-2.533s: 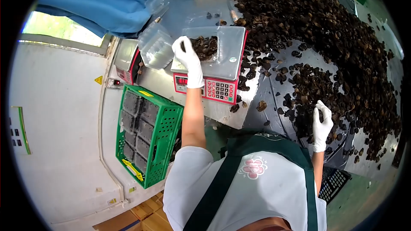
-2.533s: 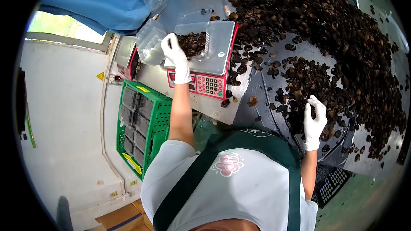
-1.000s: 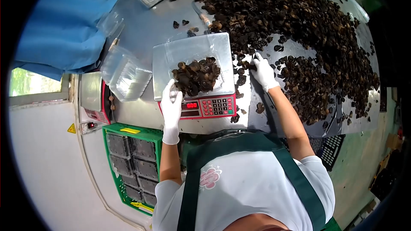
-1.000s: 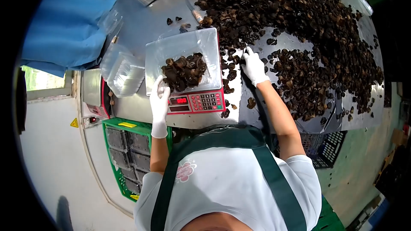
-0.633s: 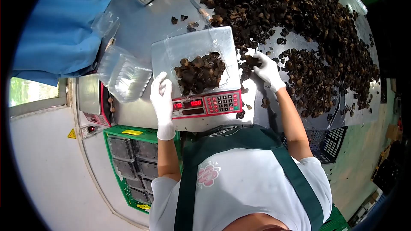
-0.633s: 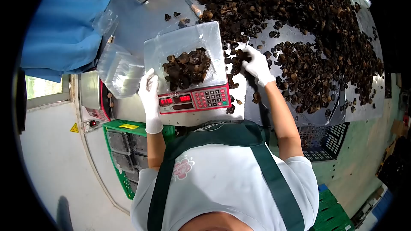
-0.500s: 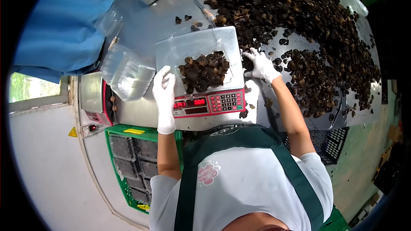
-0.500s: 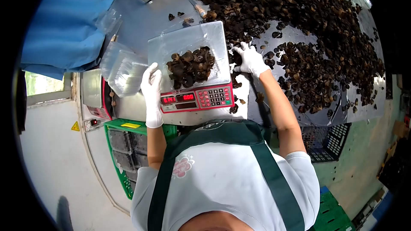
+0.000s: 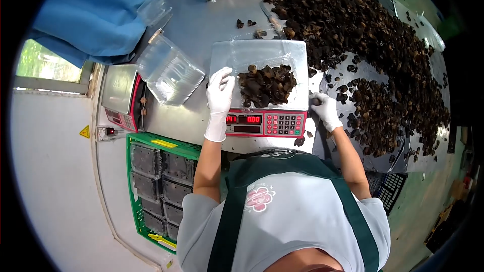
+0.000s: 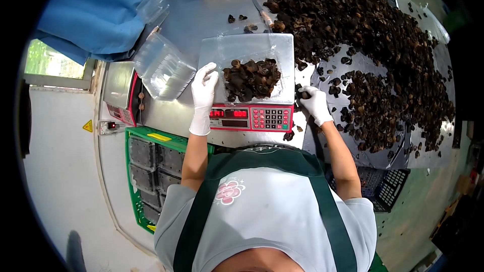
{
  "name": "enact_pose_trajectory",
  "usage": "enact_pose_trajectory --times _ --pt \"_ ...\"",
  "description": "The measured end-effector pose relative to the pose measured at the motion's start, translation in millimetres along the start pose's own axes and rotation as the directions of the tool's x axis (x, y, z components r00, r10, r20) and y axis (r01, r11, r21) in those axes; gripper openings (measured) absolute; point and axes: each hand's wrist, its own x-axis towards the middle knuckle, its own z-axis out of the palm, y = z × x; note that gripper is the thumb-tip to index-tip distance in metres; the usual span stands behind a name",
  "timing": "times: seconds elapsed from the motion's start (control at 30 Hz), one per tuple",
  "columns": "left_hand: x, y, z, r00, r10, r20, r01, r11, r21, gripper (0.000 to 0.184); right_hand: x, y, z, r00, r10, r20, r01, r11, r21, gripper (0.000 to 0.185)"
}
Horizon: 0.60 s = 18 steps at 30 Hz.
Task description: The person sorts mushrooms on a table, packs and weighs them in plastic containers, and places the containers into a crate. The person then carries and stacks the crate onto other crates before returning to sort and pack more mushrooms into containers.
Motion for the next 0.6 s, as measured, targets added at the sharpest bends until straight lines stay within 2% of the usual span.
enact_pose_trajectory --times 0.07,0.13,0.2,0.27,0.3,0.33,0.4,0.43,0.47,0.5,0.53,0.6 --pt "0.6 -0.1 0.7 1.0 0.0 -0.01 0.0 1.0 -0.018 0.026 4.7 -21.9 -19.1 0.961 0.273 0.041 -0.276 0.958 0.077 0.026" --pt "1.0 0.2 1.0 1.0 -0.006 0.003 0.006 1.0 -0.019 0.026 17.8 -19.3 -27.5 0.962 0.274 -0.018 -0.248 0.896 0.367 0.019" --pt "1.8 -1.5 1.8 1.0 0.007 -0.001 -0.007 1.0 -0.026 0.026 29.7 -64.3 -49.1 0.966 0.255 -0.033 -0.206 0.845 0.494 0.02" --pt "2.1 -1.7 3.1 1.0 0.02 -0.003 -0.02 0.999 -0.029 0.026 42.3 -89.8 -51.9 0.992 0.037 -0.119 0.027 0.87 0.492 0.026" --pt "1.7 -0.3 5.6 0.999 0.033 -0.006 -0.033 0.999 -0.002 0.026 45.1 -107.5 -52.3 0.997 0.018 -0.071 0.02 0.862 0.507 0.027" --pt "0.9 1.6 8.4 0.999 0.046 -0.01 -0.045 0.999 0.025 0.026 48.5 -122.0 -48.4 0.997 -0.057 -0.056 0.076 0.889 0.451 0.028" --pt "-2.3 8.5 13.6 0.998 0.065 -0.011 -0.063 0.995 0.076 0.026 50.8 -155.2 -38.0 0.982 -0.154 0.107 0.122 0.957 0.264 0.036" --pt "-4.5 13.1 16.1 0.997 0.082 -0.01 -0.08 0.988 0.129 0.026 53.2 -155.2 -24.5 0.95 -0.284 0.128 0.28 0.959 0.047 0.044" --pt "-7.1 19.3 18.6 0.996 0.092 -0.017 -0.089 0.986 0.142 0.027 55.2 -158.9 -12.7 0.9 -0.4 0.176 0.427 0.889 -0.165 0.052" --pt "-8.4 17.9 19.6 0.99 0.138 -0.013 -0.133 0.97 0.204 0.027 53.5 -164.7 -8.2 0.905 -0.311 0.292 0.392 0.875 -0.283 0.066" --pt "-8.7 15.1 19.7 0.983 0.183 -0.005 -0.175 0.948 0.265 0.028 50.6 -179.3 -9.3 0.9 -0.289 0.326 0.418 0.783 -0.461 0.074" --pt "-8.7 7.6 17.8 0.981 0.191 -0.017 -0.18 0.949 0.26 0.028 54.2 -178.7 -15.5 0.911 -0.213 0.352 0.326 0.897 -0.299 0.083"
